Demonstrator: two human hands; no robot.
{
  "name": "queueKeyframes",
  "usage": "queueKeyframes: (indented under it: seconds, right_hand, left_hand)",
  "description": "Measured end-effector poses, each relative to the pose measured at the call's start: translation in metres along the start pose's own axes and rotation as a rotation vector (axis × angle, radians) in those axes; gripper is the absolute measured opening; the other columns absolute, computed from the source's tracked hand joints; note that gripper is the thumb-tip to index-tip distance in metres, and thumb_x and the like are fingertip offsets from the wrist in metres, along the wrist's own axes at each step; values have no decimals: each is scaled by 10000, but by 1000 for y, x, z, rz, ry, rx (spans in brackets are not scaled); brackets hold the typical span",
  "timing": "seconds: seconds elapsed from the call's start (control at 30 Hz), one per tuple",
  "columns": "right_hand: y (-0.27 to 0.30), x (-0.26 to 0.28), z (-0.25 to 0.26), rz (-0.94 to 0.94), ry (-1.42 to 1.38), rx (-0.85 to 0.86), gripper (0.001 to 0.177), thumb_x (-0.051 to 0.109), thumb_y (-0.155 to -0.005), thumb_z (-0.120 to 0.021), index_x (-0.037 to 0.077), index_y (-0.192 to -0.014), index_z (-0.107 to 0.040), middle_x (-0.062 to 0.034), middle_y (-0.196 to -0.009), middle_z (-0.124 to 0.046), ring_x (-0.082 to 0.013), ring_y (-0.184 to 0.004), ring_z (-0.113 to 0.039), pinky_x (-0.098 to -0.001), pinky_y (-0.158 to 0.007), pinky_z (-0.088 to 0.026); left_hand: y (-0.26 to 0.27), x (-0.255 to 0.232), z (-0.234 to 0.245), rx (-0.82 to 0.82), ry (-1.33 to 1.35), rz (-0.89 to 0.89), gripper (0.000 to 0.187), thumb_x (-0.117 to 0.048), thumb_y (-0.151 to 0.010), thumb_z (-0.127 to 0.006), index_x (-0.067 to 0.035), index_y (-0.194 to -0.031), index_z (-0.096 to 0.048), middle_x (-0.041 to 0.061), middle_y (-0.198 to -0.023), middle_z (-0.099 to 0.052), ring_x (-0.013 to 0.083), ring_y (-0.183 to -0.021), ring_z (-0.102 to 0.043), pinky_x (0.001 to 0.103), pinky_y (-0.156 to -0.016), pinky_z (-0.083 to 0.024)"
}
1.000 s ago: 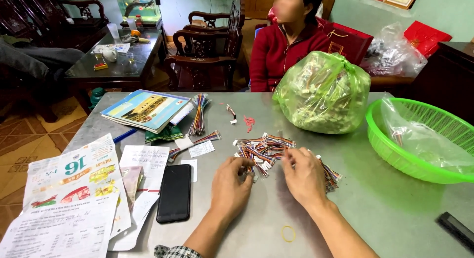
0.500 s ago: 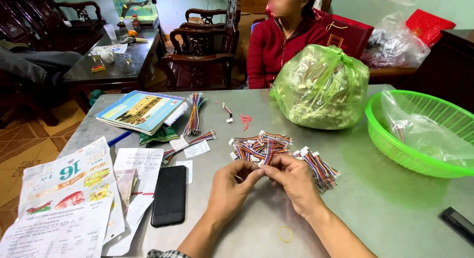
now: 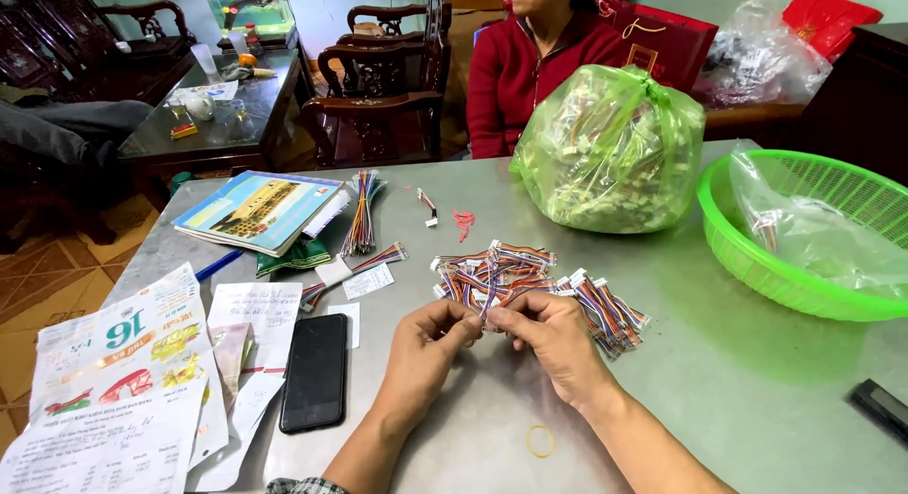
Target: Sorting and organizing small ribbon cables on a table, possibly as part of an assembly process.
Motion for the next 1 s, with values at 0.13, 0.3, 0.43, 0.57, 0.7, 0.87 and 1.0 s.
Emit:
queueKeyframes:
  seconds: [0.13,0.3,0.43,0.57,0.7,0.87,1.0]
  right_hand:
    - [0,8,0,34,-61,-23,123,61,-833,-806,-23,-916,-772,-89,-778,-702,-148,-642,-582,-264,-580,-511]
    - [-2,22,1,68,-143,-103,189,131,-897,-783,-45,-960,-758,-157,-761,-758,-189,-645,-715,-317,-603,-608]
    - [-7,9,9,44,-146,-97,172,102,-896,-769,-35,-990,-724,-153,-746,-747,-160,-615,-690,-282,-565,-584]
    - [1,13,3,-77,-197,11,83,32,-893,-693,14,-951,-636,-133,-696,-641,-180,-516,-557,-276,-449,-428]
    - [2,16,2,-143,-171,8,72,23,-865,-661,52,-873,-596,-105,-693,-647,-112,-478,-488,-237,-377,-322]
    - [-1,8,2,-130,-124,48,63,28,-876,-659,59,-879,-605,-31,-650,-496,-65,-479,-342,-203,-412,-215]
    - [1,7,0,-142,-87,72,77,22,-873,-711,59,-863,-644,-5,-664,-491,-64,-506,-342,-215,-421,-224]
  left_hand:
    - [1,1,1,1,-13,0,151,-137,-897,-709,-61,-766,-707,5,-702,-648,92,-671,-519,247,-661,-412]
    - [-2,-5,11,-84,-249,11,205,-218,-860,-771,-91,-1014,-819,101,-809,-738,168,-728,-602,306,-683,-514]
    - [2,-6,11,-121,-565,-49,172,-199,-817,-778,-135,-975,-799,99,-865,-712,251,-756,-659,381,-704,-528]
    - [6,-5,2,-13,-849,-104,144,-279,-793,-790,-240,-921,-737,-39,-898,-626,177,-832,-628,350,-733,-483]
    - [7,-8,0,3,-846,-114,97,-252,-783,-730,-224,-876,-729,-41,-858,-598,170,-835,-612,344,-737,-471]
    - [6,-2,-1,25,-879,-161,112,-294,-785,-784,-233,-871,-749,-26,-842,-595,187,-850,-599,362,-734,-469]
    - [6,-3,-2,44,-781,-237,76,-223,-843,-752,-162,-852,-708,19,-871,-638,226,-869,-617,349,-778,-477]
Point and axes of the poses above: each hand's wrist, its own y-axis away from the middle knuckle, its own z-axis out of the back of the hand, x = y × z, the point moved 3 cm from there along -y, towards the middle knuckle
